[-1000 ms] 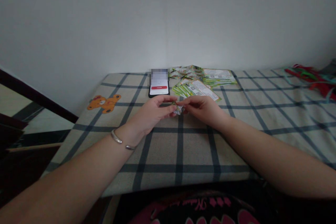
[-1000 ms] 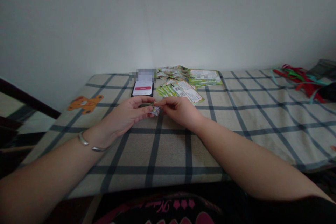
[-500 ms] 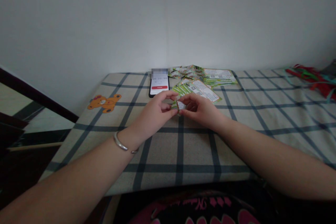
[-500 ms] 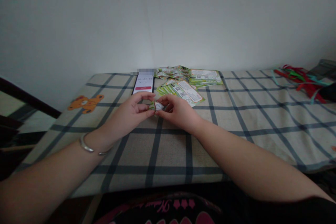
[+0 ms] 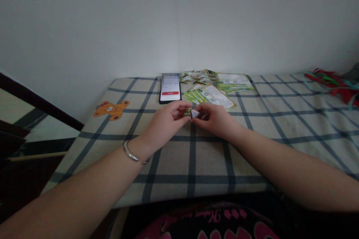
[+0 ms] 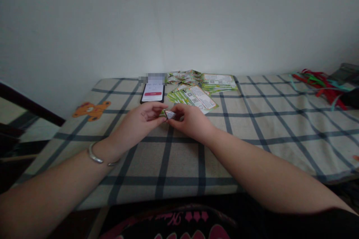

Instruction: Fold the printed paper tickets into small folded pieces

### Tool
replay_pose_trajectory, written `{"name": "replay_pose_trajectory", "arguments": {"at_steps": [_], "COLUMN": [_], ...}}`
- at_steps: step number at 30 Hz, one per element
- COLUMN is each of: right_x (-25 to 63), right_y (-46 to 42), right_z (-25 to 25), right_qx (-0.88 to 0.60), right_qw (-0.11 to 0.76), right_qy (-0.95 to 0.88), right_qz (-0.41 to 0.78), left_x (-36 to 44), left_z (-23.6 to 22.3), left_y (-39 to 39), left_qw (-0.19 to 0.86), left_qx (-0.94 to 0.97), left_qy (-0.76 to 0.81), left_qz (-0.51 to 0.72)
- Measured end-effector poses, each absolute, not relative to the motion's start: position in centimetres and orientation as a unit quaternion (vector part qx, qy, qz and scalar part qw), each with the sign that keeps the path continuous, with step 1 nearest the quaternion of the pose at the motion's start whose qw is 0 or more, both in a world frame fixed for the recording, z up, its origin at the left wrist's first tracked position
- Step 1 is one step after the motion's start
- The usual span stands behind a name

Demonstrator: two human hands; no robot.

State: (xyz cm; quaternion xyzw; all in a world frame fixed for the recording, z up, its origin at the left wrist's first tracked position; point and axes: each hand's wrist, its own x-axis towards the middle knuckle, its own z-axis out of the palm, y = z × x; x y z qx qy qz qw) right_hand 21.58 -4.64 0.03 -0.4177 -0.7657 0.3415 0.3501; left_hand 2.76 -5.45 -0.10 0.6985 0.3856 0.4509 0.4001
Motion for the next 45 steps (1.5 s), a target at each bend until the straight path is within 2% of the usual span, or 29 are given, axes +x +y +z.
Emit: {"name": "replay_pose_trajectory", "arguments": {"at_steps": [3, 9, 14, 19, 26, 36, 45], "right_x": [21.5, 21.5, 21.5, 21.5, 21.4, 21.2, 21.3], "right_y": [-4.7, -4.6, -4.7, -5.0, -5.3, -5.1, -5.2], "right_z": [0.3, 0.4, 0.5, 1.0, 0.9, 0.8, 1.1], "right_qx": [-0.416, -0.413, -0.399, -0.399, -0.380, -0.379, -0.402], "right_qw": [0.353, 0.335, 0.323, 0.290, 0.267, 0.253, 0.261], "right_qy": [-0.772, -0.796, -0.812, -0.834, -0.877, -0.873, -0.864], "right_qz": [0.327, 0.290, 0.278, 0.246, 0.124, 0.175, 0.155], "left_x": [2.6, 2.3, 2.2, 2.3, 2.4, 2.3, 2.3], "left_z": [-0.1, 0.5, 1.2, 1.5, 1.6, 1.6, 1.6], "left_y": [-5.4, -5.6, -5.9, -6.0, -6.1, -6.1, -5.9], "left_qw": [0.378, 0.244, 0.188, 0.186, 0.167, 0.186, 0.244], "left_qx": [0.714, 0.784, 0.807, 0.812, 0.825, 0.811, 0.786], "left_qy": [0.397, 0.408, 0.408, 0.415, 0.399, 0.405, 0.430], "left_qz": [0.436, 0.399, 0.383, 0.367, 0.363, 0.380, 0.372]}}
